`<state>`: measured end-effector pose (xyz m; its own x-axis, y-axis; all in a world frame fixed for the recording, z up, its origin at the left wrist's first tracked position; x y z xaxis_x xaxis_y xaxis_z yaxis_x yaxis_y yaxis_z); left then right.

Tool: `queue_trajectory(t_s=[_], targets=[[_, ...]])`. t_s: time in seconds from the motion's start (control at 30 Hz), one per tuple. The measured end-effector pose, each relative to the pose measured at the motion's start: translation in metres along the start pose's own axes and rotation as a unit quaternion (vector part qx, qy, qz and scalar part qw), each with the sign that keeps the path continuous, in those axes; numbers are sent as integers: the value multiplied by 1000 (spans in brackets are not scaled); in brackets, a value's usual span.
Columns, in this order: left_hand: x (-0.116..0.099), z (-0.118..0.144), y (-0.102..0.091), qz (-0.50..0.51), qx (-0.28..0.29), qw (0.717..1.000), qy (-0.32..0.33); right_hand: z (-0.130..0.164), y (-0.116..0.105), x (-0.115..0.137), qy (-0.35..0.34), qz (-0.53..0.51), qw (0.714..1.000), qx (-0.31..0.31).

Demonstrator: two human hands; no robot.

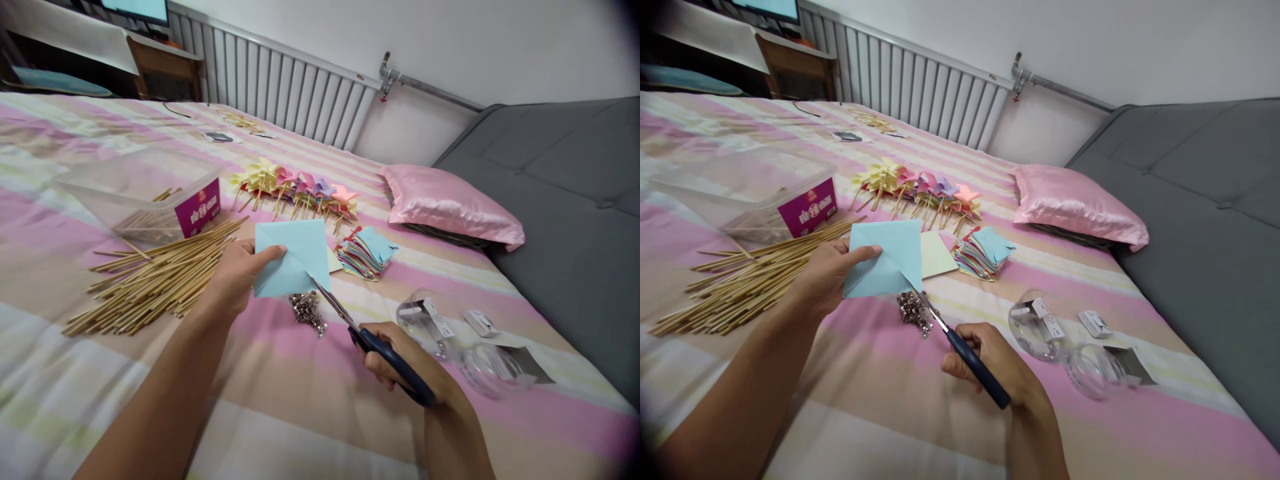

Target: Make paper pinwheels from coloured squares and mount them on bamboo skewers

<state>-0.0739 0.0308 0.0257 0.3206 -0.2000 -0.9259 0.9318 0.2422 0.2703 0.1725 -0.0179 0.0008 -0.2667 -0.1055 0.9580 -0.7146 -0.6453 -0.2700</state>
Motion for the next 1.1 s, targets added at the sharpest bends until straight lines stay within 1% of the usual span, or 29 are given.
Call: queue_trajectory(t_s=[0.13,0.23,0.33,0.47,0.57,0.83,0.97,1.1], targets=[[0,2,2,-9,-5,1000,-17,0,1,1,16,-1,1000,-9],[1,1,3,-24,-4,999,-29,-2,2,3,12,9,1000,-15],[3,0,3,-26,-9,999,-35,-4,2,5,-3,56,998,-26],[3,1,3,-2,-11,999,-50,-6,2,6,-8,111,993,-36],[3,1,4,-1,-8,998,-58,-6,3,6,-15,105,994,-33],[4,0,5,-24,11,998,-50,-7,6,9,-19,84,996,-30],[5,2,7,-33,11,998,-57,-6,7,7,-3,47,998,-38],[5,4,10,-32,14,997,-63,-5,8,2,17,37,998,-54]])
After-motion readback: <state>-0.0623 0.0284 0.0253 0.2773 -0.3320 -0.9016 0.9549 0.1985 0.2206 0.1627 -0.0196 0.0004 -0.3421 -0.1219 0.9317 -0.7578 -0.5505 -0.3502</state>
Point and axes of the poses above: each hand's wrist, its own z-axis away from the middle knuckle, its own y-axis out of the palm, x = y × z, the point moved 3 cm from there along -z, towards the middle knuckle, and after that the axes turned 9 degrees about -y, right-handed, at the moved point
